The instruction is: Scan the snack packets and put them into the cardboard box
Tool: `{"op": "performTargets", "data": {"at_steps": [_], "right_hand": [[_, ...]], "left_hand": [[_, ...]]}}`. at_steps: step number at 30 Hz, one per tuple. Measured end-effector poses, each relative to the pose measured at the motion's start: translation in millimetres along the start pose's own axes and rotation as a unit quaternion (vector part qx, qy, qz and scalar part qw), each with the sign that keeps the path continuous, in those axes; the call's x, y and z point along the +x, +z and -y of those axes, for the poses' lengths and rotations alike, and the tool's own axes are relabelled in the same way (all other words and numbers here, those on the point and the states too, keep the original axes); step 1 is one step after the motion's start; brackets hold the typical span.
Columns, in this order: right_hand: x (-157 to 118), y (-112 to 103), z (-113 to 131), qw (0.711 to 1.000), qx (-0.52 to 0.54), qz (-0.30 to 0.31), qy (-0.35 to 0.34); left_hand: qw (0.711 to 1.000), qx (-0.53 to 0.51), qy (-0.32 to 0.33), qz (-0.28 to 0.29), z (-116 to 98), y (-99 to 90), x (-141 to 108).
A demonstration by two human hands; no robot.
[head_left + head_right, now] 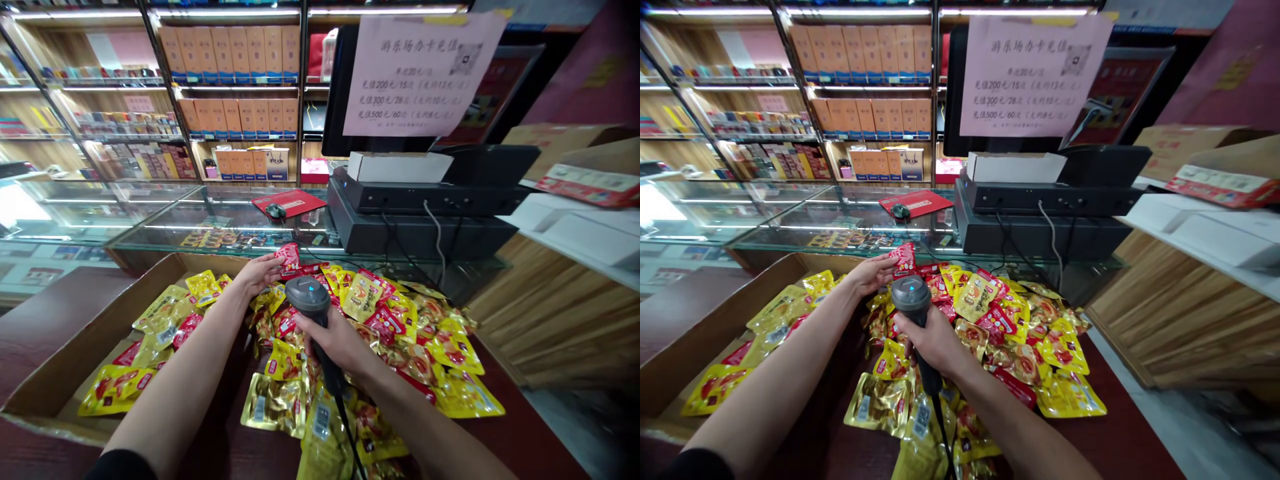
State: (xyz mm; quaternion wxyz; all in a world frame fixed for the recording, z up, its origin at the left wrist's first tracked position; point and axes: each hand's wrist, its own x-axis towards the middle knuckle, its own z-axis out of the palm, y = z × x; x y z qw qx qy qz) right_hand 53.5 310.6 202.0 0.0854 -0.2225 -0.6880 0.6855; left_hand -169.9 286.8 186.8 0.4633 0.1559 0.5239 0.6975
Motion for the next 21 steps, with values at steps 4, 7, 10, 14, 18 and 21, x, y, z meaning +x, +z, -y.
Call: {"op": "performTargets", "data": {"at_steps": [4, 7, 10, 14, 18, 21], "right_hand": [[4, 0, -5, 1.0, 0.017, 0.008, 0.004], [10, -1, -12, 0.999, 0.034, 0.008, 0.025], [13, 0, -15, 0.999, 0.037, 0.008, 0.034], [11, 3, -14, 0.999, 0.027, 0.01, 0.022], [9, 4, -12, 1.0, 0.016, 0.0, 0.022], [10, 3, -13, 1.0, 0.018, 0.002, 0.023]], "left_hand": [[1.0, 0.006, -0.023, -0.013, 4, -3.7, 2], [0.998, 0.022, -0.055, -0.009, 6, -4.5, 2], [0.997, 0.037, -0.072, -0.005, 6, -5.6, 3], [0.997, 0.03, -0.073, -0.008, 6, -8.6, 5], [0.997, 0.028, -0.076, -0.012, 6, -9.1, 5], [0.996, 0.03, -0.079, -0.017, 5, -7.4, 4]]}}
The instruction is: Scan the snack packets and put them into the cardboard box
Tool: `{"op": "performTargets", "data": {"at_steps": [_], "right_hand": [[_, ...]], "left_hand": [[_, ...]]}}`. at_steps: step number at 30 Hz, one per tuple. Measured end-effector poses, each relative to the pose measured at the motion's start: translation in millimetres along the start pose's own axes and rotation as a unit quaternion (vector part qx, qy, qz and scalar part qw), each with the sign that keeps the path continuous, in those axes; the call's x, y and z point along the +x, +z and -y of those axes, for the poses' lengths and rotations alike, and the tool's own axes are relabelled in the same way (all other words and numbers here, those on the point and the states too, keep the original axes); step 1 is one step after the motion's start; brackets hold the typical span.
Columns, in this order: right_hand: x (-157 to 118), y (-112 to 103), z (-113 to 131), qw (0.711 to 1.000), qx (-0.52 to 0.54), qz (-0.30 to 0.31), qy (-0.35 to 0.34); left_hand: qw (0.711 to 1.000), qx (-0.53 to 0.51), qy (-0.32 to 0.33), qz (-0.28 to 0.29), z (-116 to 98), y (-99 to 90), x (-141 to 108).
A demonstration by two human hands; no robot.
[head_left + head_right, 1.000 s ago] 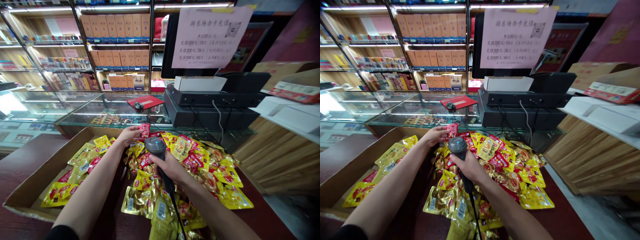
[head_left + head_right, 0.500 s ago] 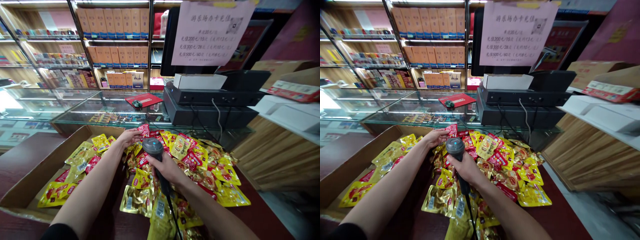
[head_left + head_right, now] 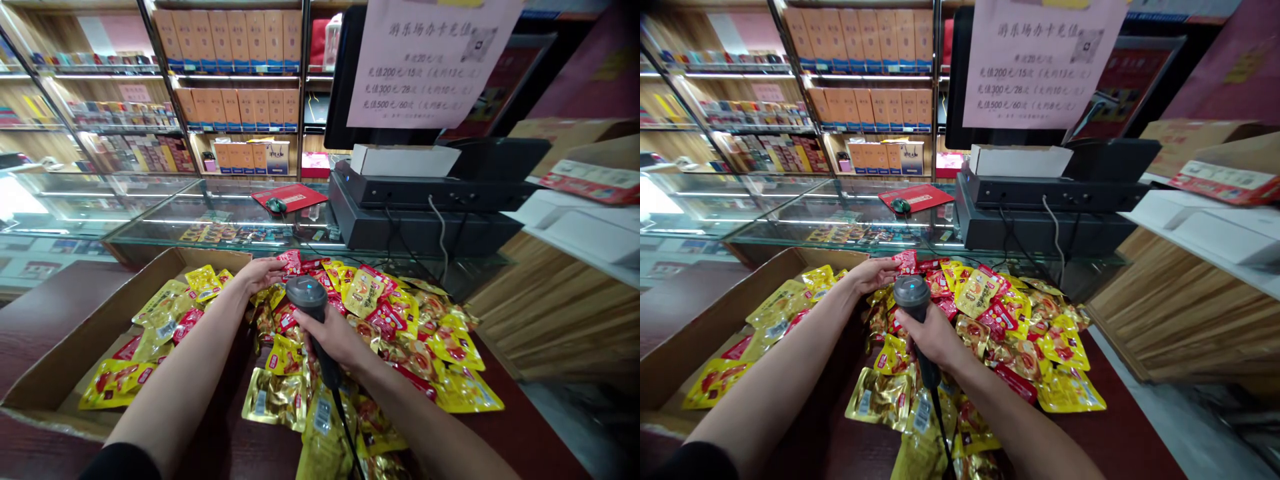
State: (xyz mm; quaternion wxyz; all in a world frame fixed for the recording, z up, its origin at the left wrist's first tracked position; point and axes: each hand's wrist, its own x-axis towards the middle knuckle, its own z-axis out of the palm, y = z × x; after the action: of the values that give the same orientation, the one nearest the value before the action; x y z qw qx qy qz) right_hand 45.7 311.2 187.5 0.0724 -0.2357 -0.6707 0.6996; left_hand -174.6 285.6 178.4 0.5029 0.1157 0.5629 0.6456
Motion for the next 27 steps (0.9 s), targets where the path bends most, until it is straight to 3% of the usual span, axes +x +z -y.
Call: {"op": "performTargets", "data": {"at_steps": [22, 27], "right_hand": [[3.3, -3.5, -7.7, 1.0, -0.021, -0.01, -0.015], [1.9, -3.4, -5.7, 1.0, -0.016, -0.011, -0.013]], "left_hand": [[1.0, 0.008, -0.013, 0.016, 1.4, 0.8, 0.9], [1.0, 0.004, 0.019, 0.0, 4.3, 2.1, 1.4]]}}
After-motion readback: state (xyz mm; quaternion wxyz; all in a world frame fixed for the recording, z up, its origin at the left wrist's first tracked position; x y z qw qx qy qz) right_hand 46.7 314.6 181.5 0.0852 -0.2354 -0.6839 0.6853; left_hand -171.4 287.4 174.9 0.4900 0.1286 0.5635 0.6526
